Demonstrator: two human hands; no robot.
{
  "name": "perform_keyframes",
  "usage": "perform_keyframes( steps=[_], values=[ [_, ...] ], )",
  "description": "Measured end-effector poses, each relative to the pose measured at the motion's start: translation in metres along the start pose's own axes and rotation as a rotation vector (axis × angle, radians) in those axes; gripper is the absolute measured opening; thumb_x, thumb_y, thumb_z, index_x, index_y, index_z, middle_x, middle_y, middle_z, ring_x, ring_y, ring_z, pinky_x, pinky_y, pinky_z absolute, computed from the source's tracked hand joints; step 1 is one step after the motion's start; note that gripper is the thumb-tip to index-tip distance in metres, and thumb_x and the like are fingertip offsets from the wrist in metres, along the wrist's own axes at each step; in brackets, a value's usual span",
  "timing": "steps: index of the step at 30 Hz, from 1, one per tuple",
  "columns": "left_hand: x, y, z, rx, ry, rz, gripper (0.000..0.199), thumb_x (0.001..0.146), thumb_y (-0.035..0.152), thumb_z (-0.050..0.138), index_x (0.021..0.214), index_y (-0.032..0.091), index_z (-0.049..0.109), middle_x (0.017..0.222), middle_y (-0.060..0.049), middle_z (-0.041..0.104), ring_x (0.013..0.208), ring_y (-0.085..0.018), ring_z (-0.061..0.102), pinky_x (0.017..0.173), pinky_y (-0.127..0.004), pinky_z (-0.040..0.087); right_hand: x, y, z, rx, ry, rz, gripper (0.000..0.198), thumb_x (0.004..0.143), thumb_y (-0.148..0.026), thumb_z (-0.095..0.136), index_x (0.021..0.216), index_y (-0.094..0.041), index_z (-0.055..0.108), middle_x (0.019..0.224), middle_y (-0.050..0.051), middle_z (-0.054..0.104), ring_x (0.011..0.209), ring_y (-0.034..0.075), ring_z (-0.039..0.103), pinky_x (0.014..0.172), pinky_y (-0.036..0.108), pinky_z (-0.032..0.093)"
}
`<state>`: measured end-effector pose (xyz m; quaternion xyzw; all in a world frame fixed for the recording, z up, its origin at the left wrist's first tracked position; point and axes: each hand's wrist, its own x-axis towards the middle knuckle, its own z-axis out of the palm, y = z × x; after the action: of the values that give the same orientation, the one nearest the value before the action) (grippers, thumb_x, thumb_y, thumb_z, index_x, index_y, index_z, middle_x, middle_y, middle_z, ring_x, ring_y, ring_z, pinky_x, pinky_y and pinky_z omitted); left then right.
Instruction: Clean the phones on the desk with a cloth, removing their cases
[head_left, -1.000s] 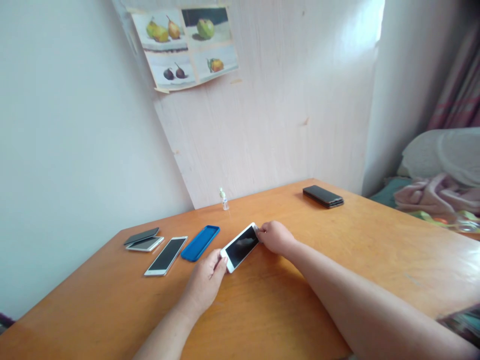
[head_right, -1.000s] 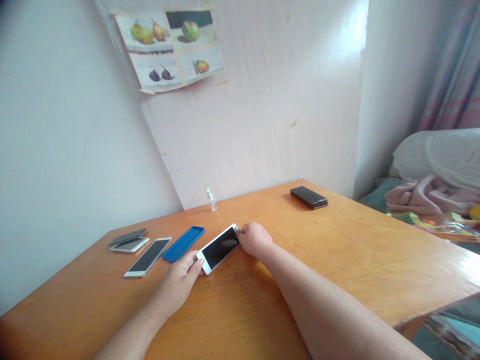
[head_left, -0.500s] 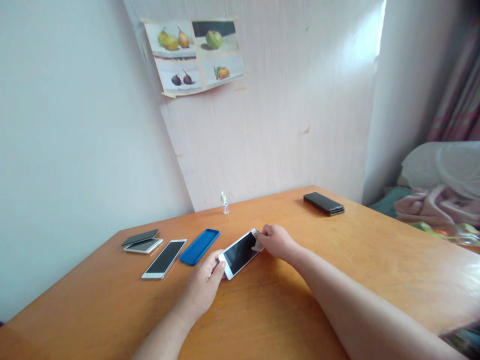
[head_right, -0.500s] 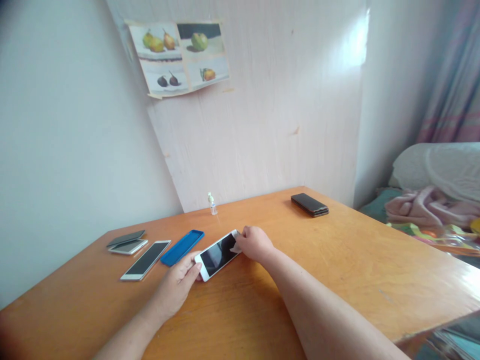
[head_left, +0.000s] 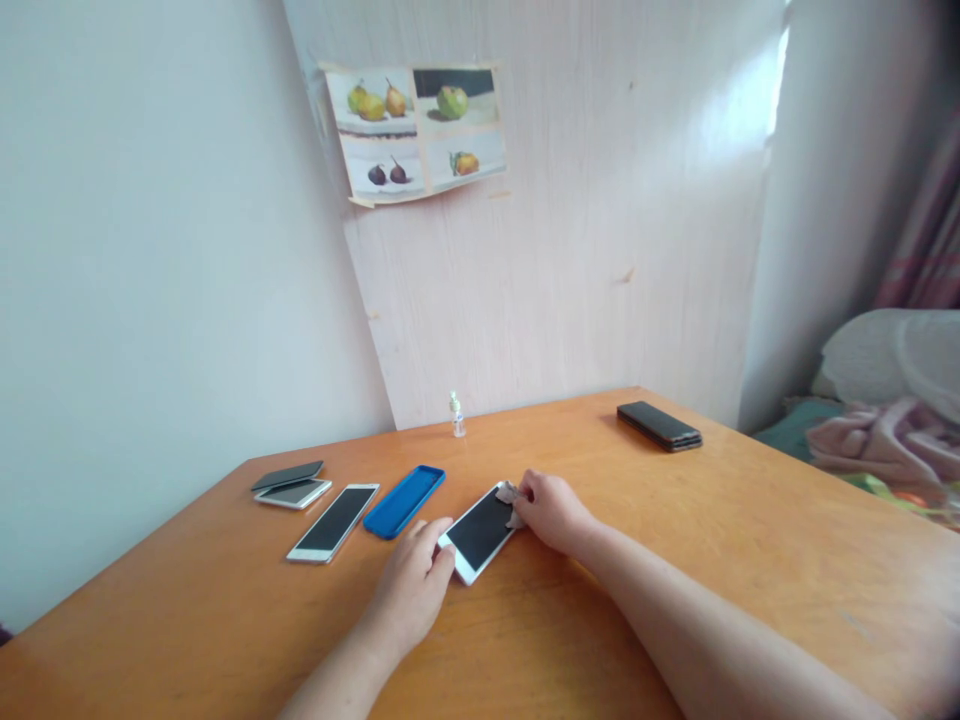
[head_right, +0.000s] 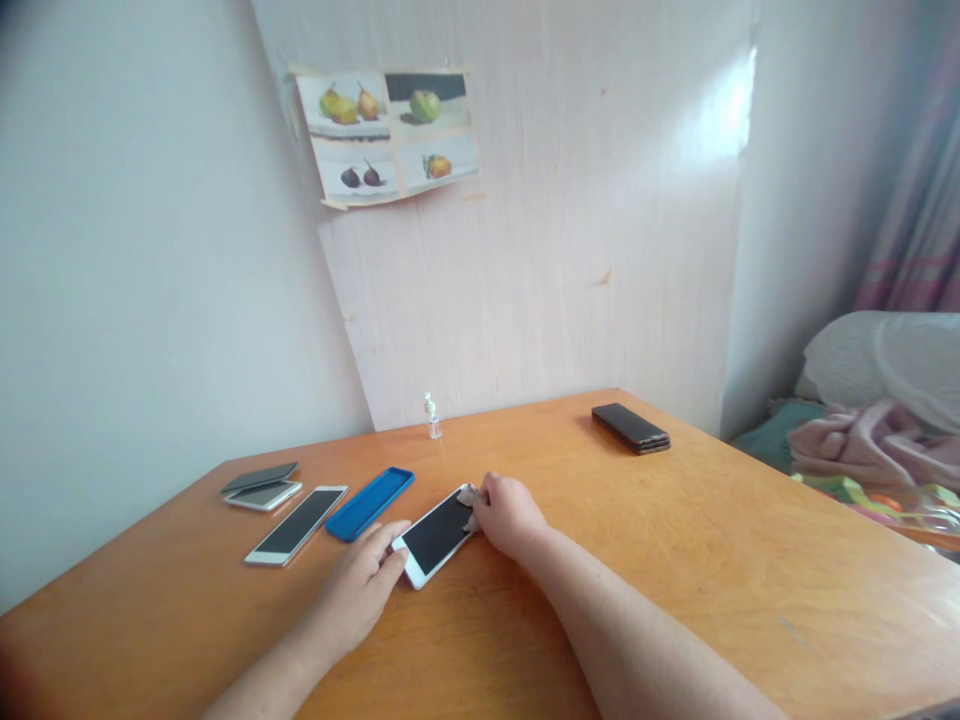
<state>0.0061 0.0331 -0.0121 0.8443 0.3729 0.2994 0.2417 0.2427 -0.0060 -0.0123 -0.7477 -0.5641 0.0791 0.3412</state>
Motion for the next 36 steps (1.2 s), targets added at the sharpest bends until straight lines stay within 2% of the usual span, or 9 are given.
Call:
perform_keyframes(
  steps=[4,11,14,18,23,26,29,33,36],
  values=[
    [-0.004,0.006,0.0,0.046,-0.01,0.041,0.033,0.089,0.037,0.05,0.111,0.02,0.066,0.108,-0.01,0.064,0.098,-0.024,0.062,0.091,-0.037,0.048,-0.001,-0.001,0.002,0.018,0.016,-0.013,0.006,0.078,-0.018,0.06,0.072,-0.019,0.059,0.072,0.002,0.064,0.068,0.014,0.053,0.059,0.023,0.03],
    [-0.009,0.014,-0.004,0.18,-0.076,0.117,0.056,0.078,0.051,0.065,0.127,0.022,0.058,0.125,-0.012,0.06,0.12,-0.03,0.052,0.103,-0.045,0.039,0.006,0.001,-0.007,0.089,0.076,0.06,0.006,0.077,-0.02,0.059,0.072,-0.019,0.059,0.069,0.001,0.064,0.066,0.014,0.053,0.058,0.023,0.03],
    [-0.01,0.014,-0.003,0.172,-0.082,0.134,0.064,0.074,0.047,0.07,0.131,0.022,0.054,0.13,-0.012,0.058,0.123,-0.032,0.05,0.105,-0.046,0.037,0.009,0.002,-0.015,0.144,0.097,0.097,0.011,0.081,-0.029,0.057,0.078,-0.019,0.061,0.071,0.002,0.066,0.065,0.014,0.055,0.057,0.023,0.033],
    [-0.011,0.02,-0.002,0.159,-0.074,0.151,0.058,0.073,0.037,0.071,0.127,0.023,0.055,0.126,-0.012,0.06,0.118,-0.031,0.053,0.103,-0.045,0.039,0.008,-0.001,-0.021,0.221,0.033,0.086,0.02,0.084,-0.03,0.05,0.077,-0.017,0.064,0.068,0.001,0.066,0.062,0.013,0.057,0.054,0.021,0.036],
    [-0.013,0.028,-0.003,0.15,-0.094,0.165,0.064,0.071,0.038,0.074,0.129,0.024,0.053,0.124,-0.01,0.062,0.115,-0.03,0.055,0.099,-0.042,0.043,0.005,-0.002,-0.017,0.187,-0.075,0.026,0.011,0.078,-0.022,0.058,0.07,-0.018,0.065,0.063,0.0,0.064,0.061,0.012,0.056,0.053,0.02,0.035],
    [-0.014,0.03,-0.002,0.142,-0.085,0.163,0.066,0.07,0.038,0.075,0.13,0.024,0.052,0.124,-0.01,0.063,0.116,-0.03,0.055,0.1,-0.042,0.042,0.004,0.0,-0.012,0.095,-0.064,-0.004,0.002,0.074,-0.019,0.064,0.073,-0.018,0.066,0.067,0.001,0.064,0.064,0.014,0.054,0.057,0.022,0.034],
    [-0.015,0.03,-0.001,0.145,-0.073,0.153,0.069,0.069,0.04,0.076,0.132,0.025,0.052,0.124,-0.01,0.063,0.117,-0.03,0.055,0.101,-0.043,0.042,0.003,0.001,-0.009,0.012,-0.03,-0.059,0.007,0.078,-0.015,0.06,0.076,-0.018,0.066,0.079,0.005,0.064,0.072,0.016,0.056,0.064,0.024,0.036],
    [-0.015,0.03,0.0,0.149,-0.057,0.115,0.072,0.067,0.041,0.077,0.132,0.024,0.053,0.126,-0.011,0.062,0.118,-0.031,0.055,0.101,-0.044,0.042,-0.006,-0.008,-0.011,-0.052,-0.066,-0.19,0.02,0.081,-0.009,0.052,0.081,-0.018,0.07,0.093,0.008,0.064,0.084,0.017,0.059,0.076,0.025,0.039],
    [-0.015,0.028,0.002,0.126,-0.038,0.102,0.075,0.065,0.042,0.078,0.132,0.023,0.052,0.125,-0.012,0.063,0.117,-0.032,0.056,0.099,-0.044,0.043,-0.022,-0.026,-0.013,-0.077,-0.172,-0.382,0.023,0.084,-0.012,0.051,0.083,-0.021,0.072,0.091,0.006,0.067,0.091,0.017,0.06,0.083,0.024,0.04]
  ],
)
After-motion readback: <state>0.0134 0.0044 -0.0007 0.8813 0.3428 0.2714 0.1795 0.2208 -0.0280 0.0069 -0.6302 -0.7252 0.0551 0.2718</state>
